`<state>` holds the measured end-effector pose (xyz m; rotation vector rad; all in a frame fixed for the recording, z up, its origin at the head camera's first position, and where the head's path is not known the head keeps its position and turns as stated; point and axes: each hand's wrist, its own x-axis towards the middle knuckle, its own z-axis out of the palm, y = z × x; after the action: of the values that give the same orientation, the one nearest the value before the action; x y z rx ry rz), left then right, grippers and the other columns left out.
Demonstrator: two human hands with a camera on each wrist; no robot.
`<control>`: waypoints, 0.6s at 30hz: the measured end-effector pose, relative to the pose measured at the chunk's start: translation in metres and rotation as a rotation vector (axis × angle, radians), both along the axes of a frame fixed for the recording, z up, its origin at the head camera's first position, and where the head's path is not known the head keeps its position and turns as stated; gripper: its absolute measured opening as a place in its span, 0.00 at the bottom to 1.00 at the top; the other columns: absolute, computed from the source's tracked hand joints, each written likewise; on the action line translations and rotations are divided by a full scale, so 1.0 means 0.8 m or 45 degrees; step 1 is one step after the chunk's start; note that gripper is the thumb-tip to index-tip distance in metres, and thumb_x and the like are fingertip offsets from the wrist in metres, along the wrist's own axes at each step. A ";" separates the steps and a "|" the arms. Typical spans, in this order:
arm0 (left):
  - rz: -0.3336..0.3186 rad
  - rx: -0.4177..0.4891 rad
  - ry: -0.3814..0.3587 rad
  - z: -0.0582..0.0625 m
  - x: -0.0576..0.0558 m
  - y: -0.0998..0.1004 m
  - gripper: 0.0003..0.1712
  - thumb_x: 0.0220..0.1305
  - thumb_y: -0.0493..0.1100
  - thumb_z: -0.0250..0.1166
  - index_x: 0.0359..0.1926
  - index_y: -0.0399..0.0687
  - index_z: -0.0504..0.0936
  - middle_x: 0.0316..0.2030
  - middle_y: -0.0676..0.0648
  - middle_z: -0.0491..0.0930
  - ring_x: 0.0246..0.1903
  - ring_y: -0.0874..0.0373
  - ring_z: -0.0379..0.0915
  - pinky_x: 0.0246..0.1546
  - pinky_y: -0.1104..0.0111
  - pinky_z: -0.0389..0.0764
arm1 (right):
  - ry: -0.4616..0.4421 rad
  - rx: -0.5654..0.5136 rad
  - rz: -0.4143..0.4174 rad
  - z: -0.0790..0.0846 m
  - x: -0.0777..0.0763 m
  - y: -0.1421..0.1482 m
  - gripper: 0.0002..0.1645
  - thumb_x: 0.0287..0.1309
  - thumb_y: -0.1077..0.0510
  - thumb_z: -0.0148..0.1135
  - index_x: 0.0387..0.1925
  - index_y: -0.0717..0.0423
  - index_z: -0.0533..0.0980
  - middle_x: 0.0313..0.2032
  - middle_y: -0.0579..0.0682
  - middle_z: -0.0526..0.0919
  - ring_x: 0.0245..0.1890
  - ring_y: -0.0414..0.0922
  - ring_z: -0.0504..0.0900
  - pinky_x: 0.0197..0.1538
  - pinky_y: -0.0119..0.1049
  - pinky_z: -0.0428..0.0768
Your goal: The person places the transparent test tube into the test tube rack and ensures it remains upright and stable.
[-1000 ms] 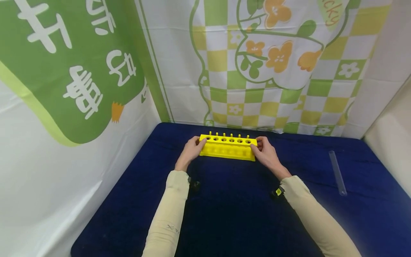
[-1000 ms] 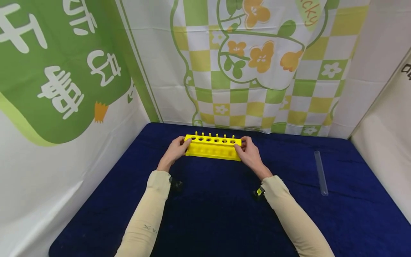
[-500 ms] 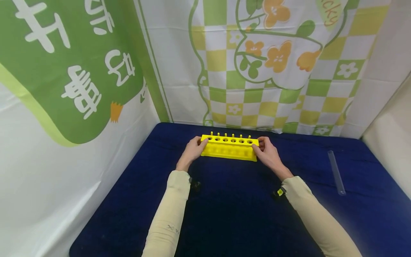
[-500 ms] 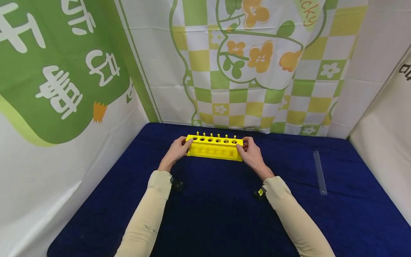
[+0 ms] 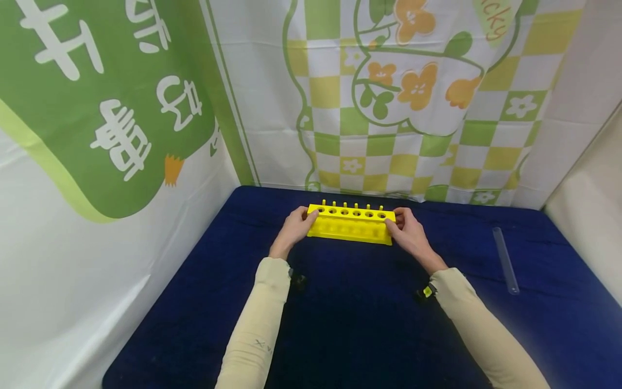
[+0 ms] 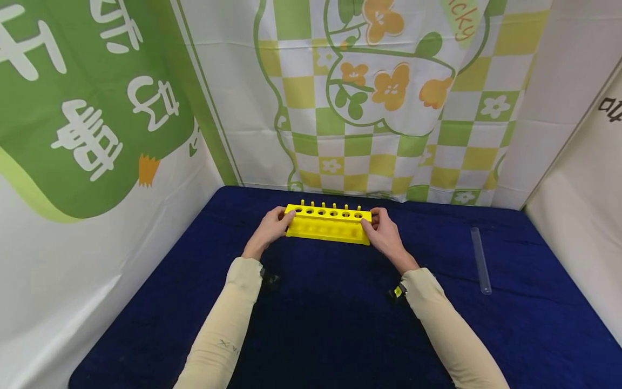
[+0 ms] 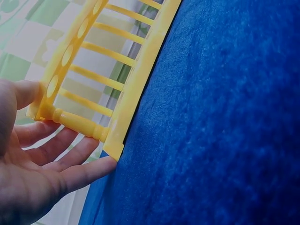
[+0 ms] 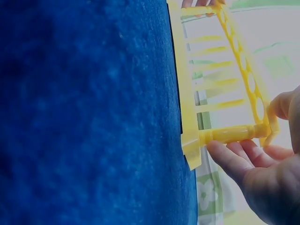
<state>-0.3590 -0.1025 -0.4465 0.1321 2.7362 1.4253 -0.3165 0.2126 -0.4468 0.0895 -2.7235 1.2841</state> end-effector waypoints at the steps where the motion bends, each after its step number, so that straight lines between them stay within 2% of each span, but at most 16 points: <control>1: -0.001 0.006 0.000 0.000 0.000 0.001 0.32 0.72 0.64 0.51 0.61 0.44 0.71 0.49 0.43 0.77 0.42 0.51 0.73 0.47 0.61 0.78 | 0.000 0.001 -0.001 0.000 0.000 0.001 0.34 0.68 0.41 0.53 0.65 0.56 0.61 0.53 0.61 0.75 0.51 0.55 0.80 0.49 0.48 0.80; 18: -0.015 0.021 0.006 -0.001 0.000 0.012 0.32 0.72 0.64 0.51 0.61 0.44 0.71 0.48 0.43 0.77 0.42 0.51 0.73 0.47 0.62 0.77 | 0.001 0.018 -0.023 -0.001 0.005 0.013 0.34 0.69 0.40 0.52 0.65 0.57 0.60 0.53 0.62 0.75 0.51 0.56 0.79 0.49 0.48 0.80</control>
<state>-0.3590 -0.0930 -0.4475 0.1522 2.7226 1.4470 -0.3123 0.2227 -0.4475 0.0666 -2.7267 1.2604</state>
